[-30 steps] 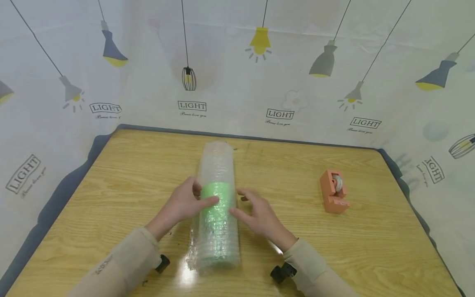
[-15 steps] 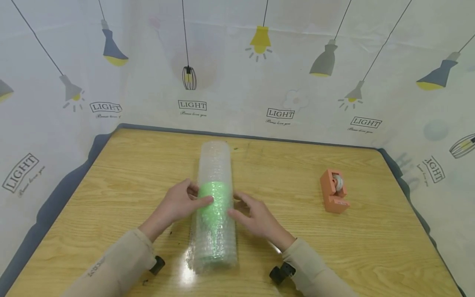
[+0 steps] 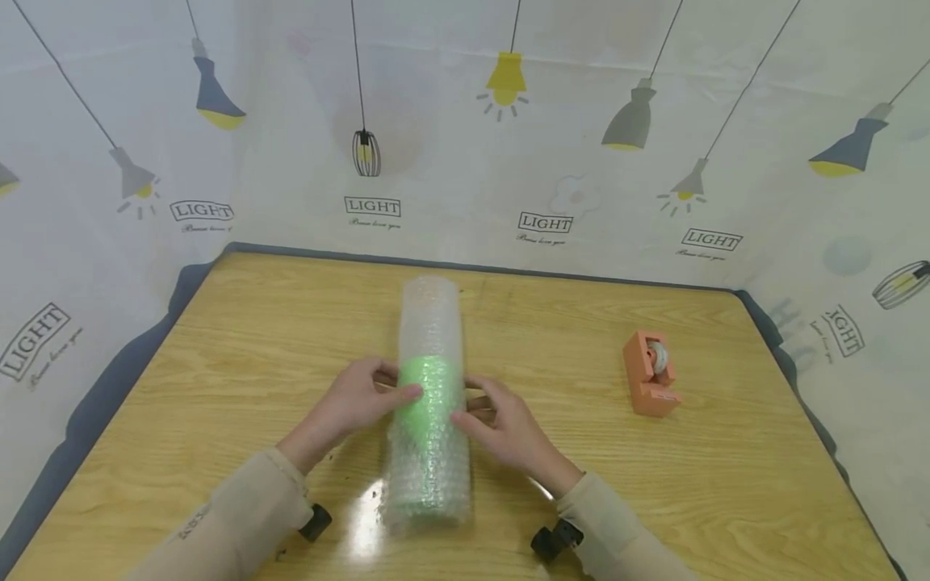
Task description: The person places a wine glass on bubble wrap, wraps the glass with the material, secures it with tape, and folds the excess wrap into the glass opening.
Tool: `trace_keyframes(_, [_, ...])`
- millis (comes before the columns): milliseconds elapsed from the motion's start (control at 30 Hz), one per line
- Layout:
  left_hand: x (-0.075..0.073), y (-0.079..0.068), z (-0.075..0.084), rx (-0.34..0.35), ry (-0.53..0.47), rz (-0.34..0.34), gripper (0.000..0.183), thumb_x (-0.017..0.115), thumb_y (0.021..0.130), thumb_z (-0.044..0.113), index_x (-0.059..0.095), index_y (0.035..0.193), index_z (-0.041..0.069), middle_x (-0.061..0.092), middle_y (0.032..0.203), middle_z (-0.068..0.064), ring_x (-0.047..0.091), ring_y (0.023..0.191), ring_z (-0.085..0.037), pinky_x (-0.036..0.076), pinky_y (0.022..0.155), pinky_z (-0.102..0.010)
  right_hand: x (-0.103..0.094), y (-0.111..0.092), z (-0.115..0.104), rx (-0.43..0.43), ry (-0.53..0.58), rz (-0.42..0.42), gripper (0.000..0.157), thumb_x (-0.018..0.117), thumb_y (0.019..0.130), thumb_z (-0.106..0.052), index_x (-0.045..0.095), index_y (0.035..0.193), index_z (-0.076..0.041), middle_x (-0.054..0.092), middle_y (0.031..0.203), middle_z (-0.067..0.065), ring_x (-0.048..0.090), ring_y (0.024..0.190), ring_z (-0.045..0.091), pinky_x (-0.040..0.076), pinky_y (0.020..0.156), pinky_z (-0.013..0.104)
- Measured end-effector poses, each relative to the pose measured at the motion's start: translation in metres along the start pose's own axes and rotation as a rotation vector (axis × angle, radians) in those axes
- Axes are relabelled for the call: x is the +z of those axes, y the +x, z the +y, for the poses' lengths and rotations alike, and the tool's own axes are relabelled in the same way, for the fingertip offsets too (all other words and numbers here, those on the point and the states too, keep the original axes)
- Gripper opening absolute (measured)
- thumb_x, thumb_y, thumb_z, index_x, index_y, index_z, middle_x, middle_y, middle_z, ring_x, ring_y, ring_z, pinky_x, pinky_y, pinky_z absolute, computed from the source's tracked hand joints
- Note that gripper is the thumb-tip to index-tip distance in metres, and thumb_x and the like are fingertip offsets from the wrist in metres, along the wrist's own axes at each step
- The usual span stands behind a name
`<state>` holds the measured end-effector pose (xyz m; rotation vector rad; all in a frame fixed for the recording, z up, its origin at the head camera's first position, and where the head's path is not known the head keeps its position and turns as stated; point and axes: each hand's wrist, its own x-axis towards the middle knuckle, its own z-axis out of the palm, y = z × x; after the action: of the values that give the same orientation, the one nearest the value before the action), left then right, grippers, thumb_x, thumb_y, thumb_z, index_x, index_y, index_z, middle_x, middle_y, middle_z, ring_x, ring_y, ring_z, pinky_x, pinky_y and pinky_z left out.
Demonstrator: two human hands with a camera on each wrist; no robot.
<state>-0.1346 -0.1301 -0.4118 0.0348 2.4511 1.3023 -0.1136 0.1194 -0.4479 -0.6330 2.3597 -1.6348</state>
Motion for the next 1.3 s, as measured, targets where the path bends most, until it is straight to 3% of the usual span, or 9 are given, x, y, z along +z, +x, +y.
trace_keyframes(400, [0.011,0.004,0.002,0.027,-0.019,-0.033,0.060,0.074,0.095,0.038,0.060,0.136,-0.004,0.066,0.131,-0.018,0.066,0.116,-0.034,0.058,0.097,-0.048,-0.011,-0.008,-0.006,0.037,-0.045,0.058,0.055,0.071,0.098,-0.014,0.048,0.144,0.005,0.055,0.132,0.026,0.067,0.109,0.039,0.061,0.092,0.038])
trace_keyframes(833, [0.021,0.011,0.001,0.067,-0.041,-0.100,0.053,0.070,0.099,0.033,0.061,0.137,-0.003,0.068,0.130,-0.017,0.066,0.115,-0.032,0.056,0.099,-0.049,-0.020,-0.013,-0.007,-0.020,-0.141,0.122,0.055,0.075,0.096,-0.015,0.051,0.142,0.004,0.054,0.125,0.023,0.066,0.101,0.033,0.062,0.087,0.042])
trace_keyframes(1067, [0.027,0.013,0.003,0.064,-0.041,-0.105,0.053,0.071,0.099,0.028,0.059,0.137,-0.007,0.070,0.121,-0.016,0.066,0.108,-0.028,0.059,0.095,-0.043,-0.020,-0.015,-0.010,-0.042,-0.194,0.145,0.058,0.075,0.095,-0.014,0.049,0.143,0.004,0.052,0.130,0.023,0.064,0.099,0.033,0.062,0.085,0.048])
trace_keyframes(1300, [0.033,0.016,0.004,0.053,-0.067,-0.090,0.053,0.070,0.099,0.024,0.057,0.140,-0.007,0.070,0.120,-0.016,0.067,0.110,-0.029,0.058,0.097,-0.043,-0.022,-0.017,-0.011,-0.073,-0.264,0.189,0.059,0.076,0.094,-0.014,0.049,0.143,0.004,0.053,0.127,0.022,0.061,0.097,0.030,0.062,0.084,0.046])
